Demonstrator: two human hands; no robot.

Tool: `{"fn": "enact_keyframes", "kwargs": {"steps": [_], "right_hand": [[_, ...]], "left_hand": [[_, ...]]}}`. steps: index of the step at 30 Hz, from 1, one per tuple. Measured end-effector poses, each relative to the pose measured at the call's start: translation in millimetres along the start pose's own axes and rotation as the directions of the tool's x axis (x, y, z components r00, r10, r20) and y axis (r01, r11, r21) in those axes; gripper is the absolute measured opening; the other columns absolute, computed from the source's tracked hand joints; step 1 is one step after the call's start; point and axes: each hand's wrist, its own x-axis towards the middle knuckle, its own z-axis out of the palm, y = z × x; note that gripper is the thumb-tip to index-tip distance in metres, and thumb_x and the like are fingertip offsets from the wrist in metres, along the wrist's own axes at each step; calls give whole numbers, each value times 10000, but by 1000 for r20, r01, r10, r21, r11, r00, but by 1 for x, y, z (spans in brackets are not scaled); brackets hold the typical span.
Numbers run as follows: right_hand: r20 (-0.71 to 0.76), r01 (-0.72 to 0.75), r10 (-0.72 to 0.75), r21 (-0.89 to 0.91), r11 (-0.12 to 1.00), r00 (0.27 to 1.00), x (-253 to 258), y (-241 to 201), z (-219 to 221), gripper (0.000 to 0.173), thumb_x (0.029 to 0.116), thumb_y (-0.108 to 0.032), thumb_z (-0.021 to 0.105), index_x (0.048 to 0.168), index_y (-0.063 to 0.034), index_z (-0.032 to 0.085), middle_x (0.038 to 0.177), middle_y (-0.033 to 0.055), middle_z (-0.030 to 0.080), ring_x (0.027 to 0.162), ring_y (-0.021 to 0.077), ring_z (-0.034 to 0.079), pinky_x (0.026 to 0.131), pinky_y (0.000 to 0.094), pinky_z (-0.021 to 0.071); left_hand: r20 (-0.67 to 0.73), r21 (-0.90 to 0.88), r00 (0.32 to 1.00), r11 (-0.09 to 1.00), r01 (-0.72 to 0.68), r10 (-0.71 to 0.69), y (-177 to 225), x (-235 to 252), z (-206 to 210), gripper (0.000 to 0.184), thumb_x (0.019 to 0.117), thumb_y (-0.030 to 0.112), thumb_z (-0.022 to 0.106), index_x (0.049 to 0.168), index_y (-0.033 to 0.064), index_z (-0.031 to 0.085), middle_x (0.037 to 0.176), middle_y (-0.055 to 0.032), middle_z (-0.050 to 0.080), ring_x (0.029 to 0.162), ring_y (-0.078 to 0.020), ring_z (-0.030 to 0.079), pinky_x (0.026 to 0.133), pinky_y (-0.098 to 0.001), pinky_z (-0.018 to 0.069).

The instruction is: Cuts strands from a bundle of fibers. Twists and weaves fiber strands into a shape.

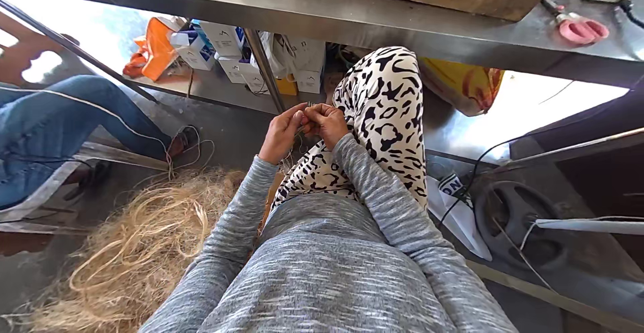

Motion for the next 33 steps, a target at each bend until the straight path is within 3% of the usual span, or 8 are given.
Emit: {"fn": "enact_keyframes", "kwargs": {"steps": [3,6,9,20,23,26,30,33], "right_hand": [[-19,35,-35,-12,999,999,1,2,-1,87,1016,-21,604,950,33,625,697,49,676,508,63,603,483,203,525],[-33,64,-65,-33,997,997,2,3,-1,80,1002,-11,623,952,47,645,695,42,679,466,22,534,437,168,455],[-21,60,-61,-55,997,998,2,4,0,74,994,7,626,953,58,661,729,54,717,471,9,529,443,161,436],[-21,42,-45,-115,992,999,1,2,0,57,974,15,655,929,50,656,769,62,717,502,16,551,478,169,468],[-36,71,-79,-193,979,996,2,2,-1,47,953,24,678,975,64,667,797,87,710,521,39,565,495,190,488],[-103,195,-234,-298,935,967,2,6,-1,113,943,35,680,1051,67,666,912,127,688,706,108,651,659,256,570],[156,610,-704,-647,457,693,3,21,-5,144,926,30,655,1004,44,775,1077,188,750,1058,309,703,961,433,556],[450,702,-705,-705,96,548,2,28,-4,157,908,7,680,990,-23,810,1129,149,761,1177,408,662,1002,528,532]], "left_hand": [[-42,-192,992,975,108,-118,-5,-4,9,376,1116,211,375,1321,-13,598,932,-15,703,721,-18,647,675,-210,569],[-70,-272,981,950,154,-179,-9,-14,8,247,1076,171,510,1169,14,675,788,43,676,525,24,497,479,-143,416],[-77,-220,983,964,149,-169,-14,-20,2,117,1000,77,621,963,15,712,735,55,680,508,45,474,472,-131,384],[48,-3,978,979,205,-204,-5,-17,-20,121,1025,34,550,981,-5,655,860,-21,721,770,-27,660,750,-227,546],[107,-65,950,951,302,-294,-1,-18,-24,138,1057,31,493,995,-6,611,767,-11,675,635,-37,661,611,-208,582],[76,102,952,952,288,-296,-5,-18,-31,144,1045,44,530,981,-3,650,717,4,615,552,-12,509,517,-175,419],[43,344,951,898,274,-307,-4,-17,-41,156,1035,84,580,985,-2,700,786,-58,676,663,-125,590,661,-347,500],[40,392,955,884,254,-292,-1,-16,-44,154,1022,92,607,969,2,721,800,-74,704,710,-169,636,724,-421,523]]}}
